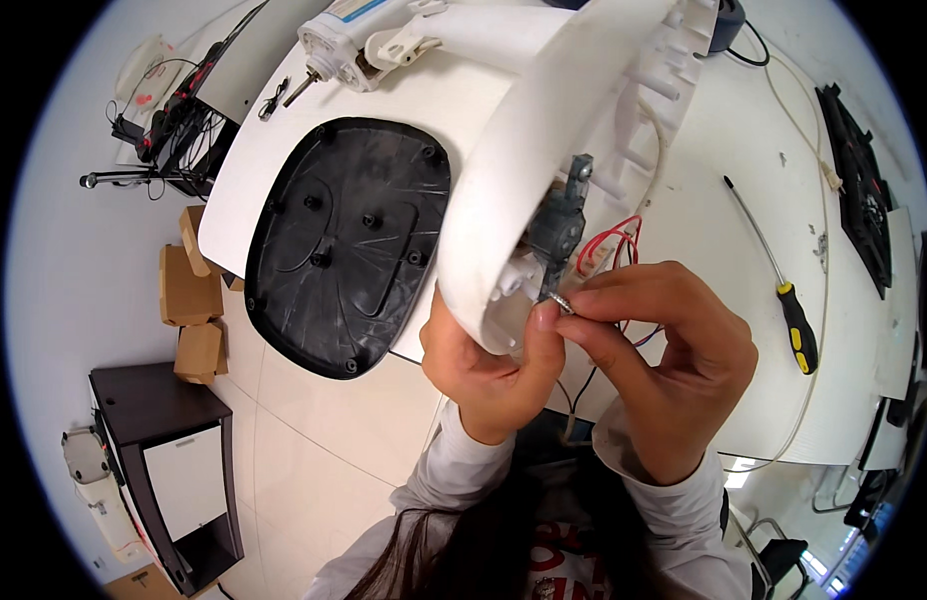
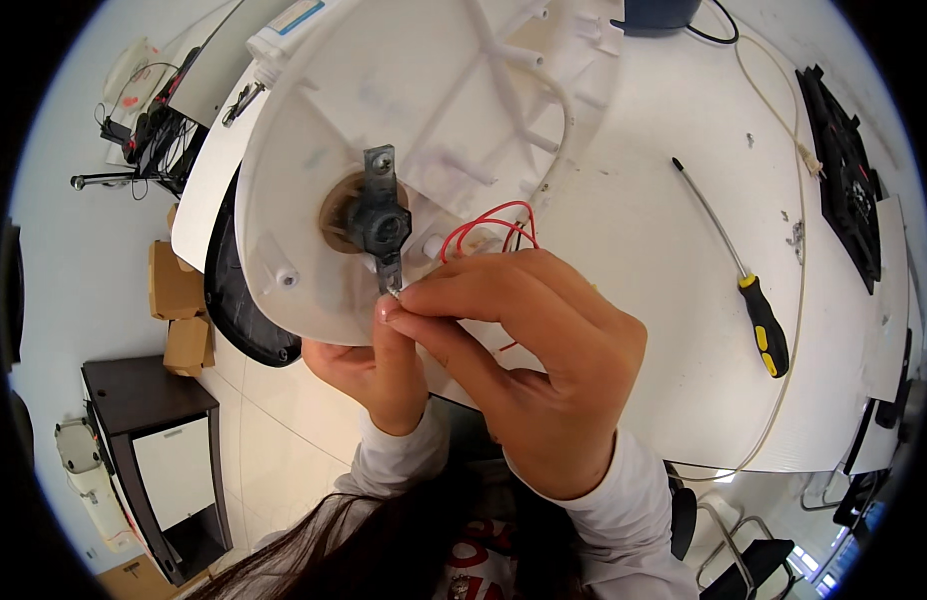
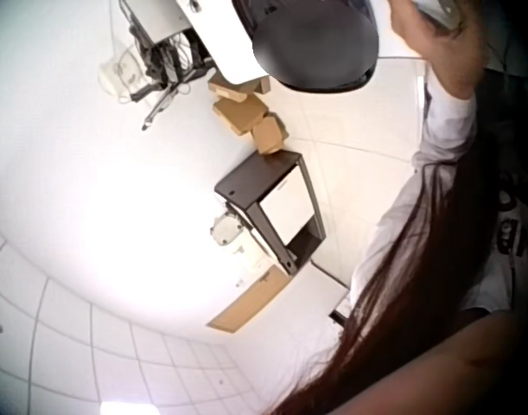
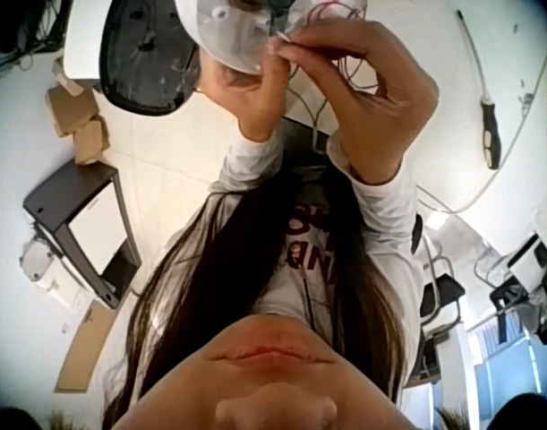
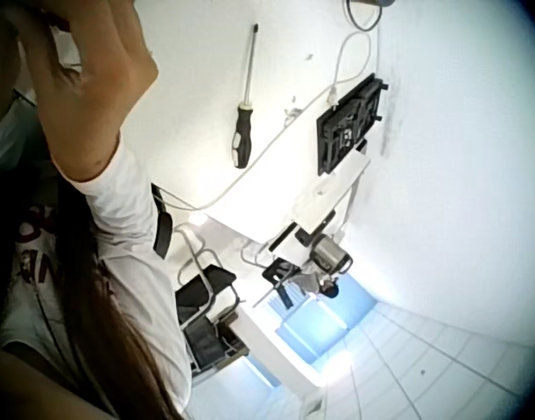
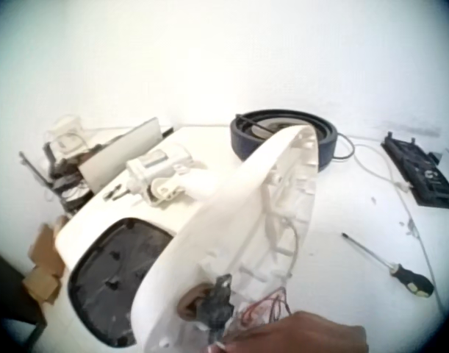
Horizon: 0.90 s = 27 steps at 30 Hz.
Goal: The person uses a screwdriver to remove and reinstall a small switch component inside a white plastic housing. They repeatedly unscrew, detach, and reattach the switch while manipulating internal wires, then tighten the screws again.
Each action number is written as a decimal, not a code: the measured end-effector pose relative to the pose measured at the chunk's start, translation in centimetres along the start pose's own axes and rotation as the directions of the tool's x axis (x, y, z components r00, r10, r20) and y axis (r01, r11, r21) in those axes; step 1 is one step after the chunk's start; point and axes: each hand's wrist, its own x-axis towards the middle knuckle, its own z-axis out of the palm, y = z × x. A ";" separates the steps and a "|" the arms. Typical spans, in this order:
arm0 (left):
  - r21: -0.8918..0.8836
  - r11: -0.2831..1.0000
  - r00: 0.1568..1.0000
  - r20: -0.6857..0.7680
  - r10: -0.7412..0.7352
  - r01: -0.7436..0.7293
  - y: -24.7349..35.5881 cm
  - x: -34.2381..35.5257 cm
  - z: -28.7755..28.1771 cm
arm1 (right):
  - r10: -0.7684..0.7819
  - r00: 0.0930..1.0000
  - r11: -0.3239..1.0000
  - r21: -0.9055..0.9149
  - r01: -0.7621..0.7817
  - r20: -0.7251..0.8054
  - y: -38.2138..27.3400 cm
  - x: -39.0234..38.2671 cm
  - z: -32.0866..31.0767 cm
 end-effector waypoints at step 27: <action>-0.015 0.997 0.979 0.192 -0.071 0.075 0.6 0.7 -0.6 | 0.079 0.993 0.995 0.045 -0.083 0.088 0.2 0.5 0.1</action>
